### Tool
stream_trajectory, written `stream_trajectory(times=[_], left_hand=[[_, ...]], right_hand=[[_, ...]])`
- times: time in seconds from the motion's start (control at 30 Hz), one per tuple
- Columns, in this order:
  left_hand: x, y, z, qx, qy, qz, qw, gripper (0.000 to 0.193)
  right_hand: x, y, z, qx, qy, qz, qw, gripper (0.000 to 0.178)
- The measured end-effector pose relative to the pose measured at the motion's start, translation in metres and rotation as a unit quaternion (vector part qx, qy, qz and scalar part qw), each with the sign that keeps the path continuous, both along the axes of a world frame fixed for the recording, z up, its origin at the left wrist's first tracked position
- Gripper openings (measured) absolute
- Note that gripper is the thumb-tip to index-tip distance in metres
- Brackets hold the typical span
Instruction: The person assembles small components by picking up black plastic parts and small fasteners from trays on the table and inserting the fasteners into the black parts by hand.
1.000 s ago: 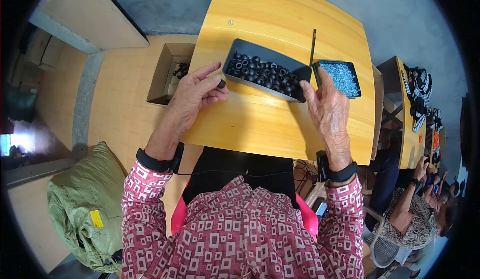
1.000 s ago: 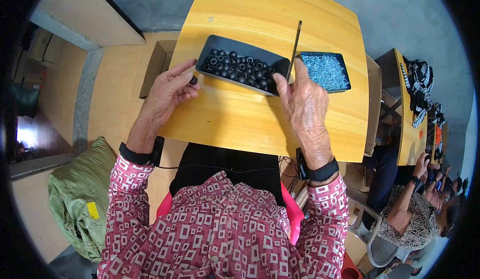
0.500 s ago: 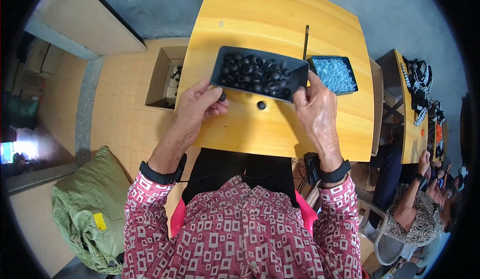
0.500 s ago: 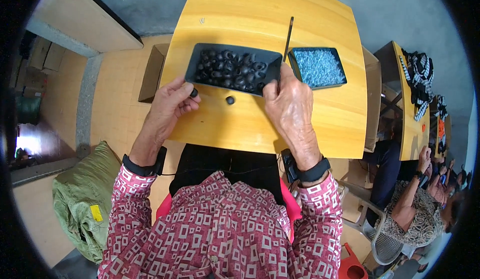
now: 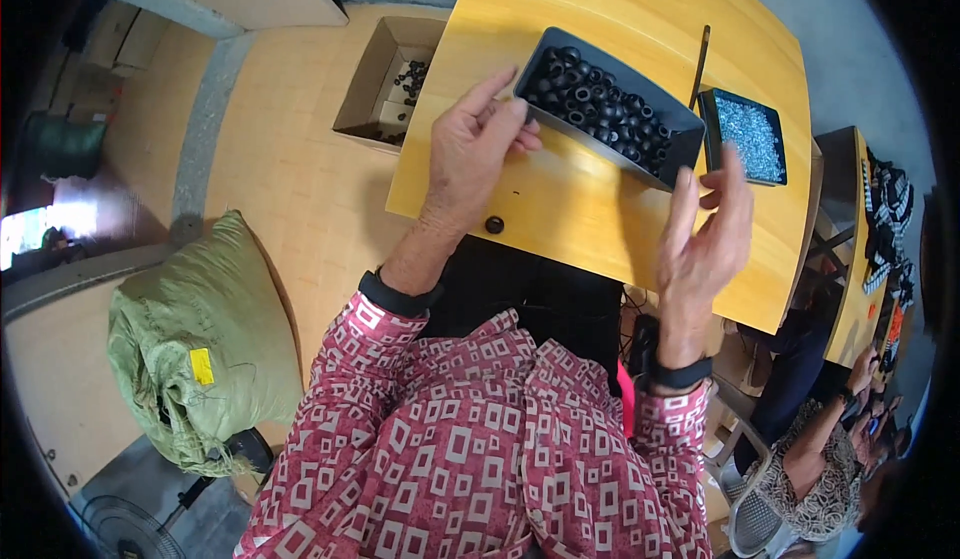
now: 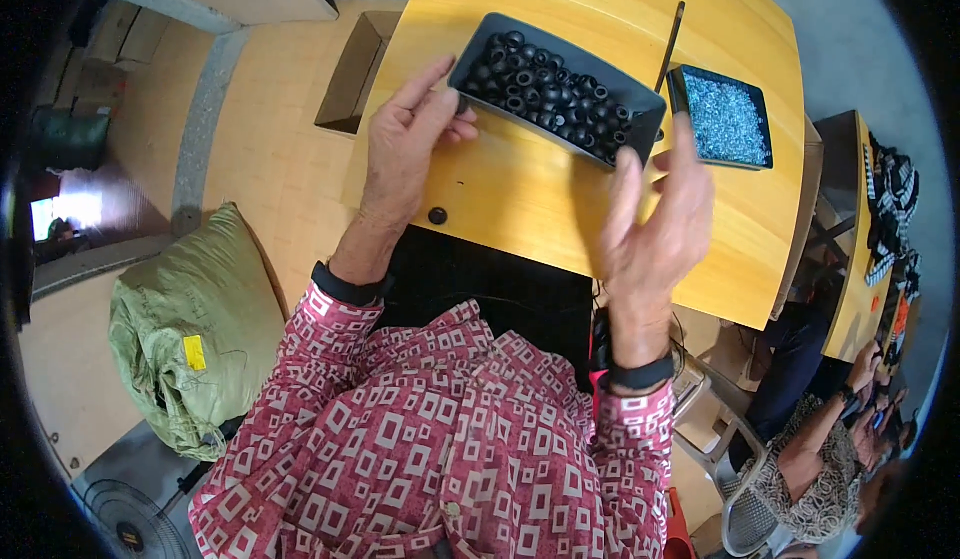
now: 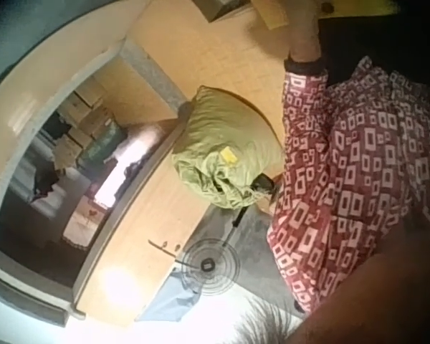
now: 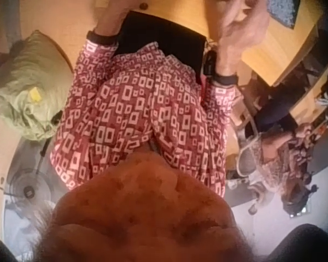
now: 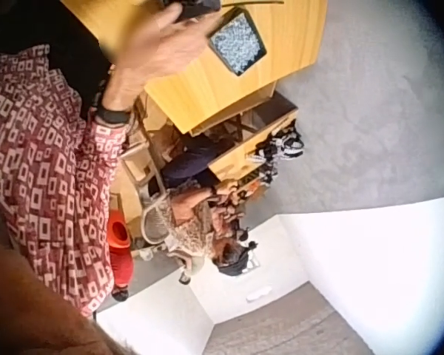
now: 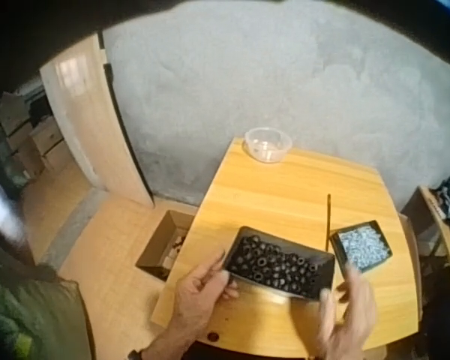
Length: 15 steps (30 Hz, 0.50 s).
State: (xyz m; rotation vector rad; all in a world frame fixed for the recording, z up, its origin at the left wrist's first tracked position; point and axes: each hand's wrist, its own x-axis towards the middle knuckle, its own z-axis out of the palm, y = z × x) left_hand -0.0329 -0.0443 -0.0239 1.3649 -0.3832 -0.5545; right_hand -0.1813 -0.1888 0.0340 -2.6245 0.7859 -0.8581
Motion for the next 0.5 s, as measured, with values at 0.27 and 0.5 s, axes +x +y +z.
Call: stream_trajectory(times=[0.27, 0.5], left_hand=[[0.010, 0.007, 0.000, -0.104, 0.160, 0.088, 0.978, 0.034], [0.014, -0.001, -0.001, -0.099, 0.154, 0.062, 0.981, 0.030]], right_hand=[[0.017, 0.077, -0.052, 0.012, 0.067, 0.409, 0.910, 0.033], [-0.002, 0.064, -0.047, -0.073, 0.093, 0.478, 0.870, 0.024]])
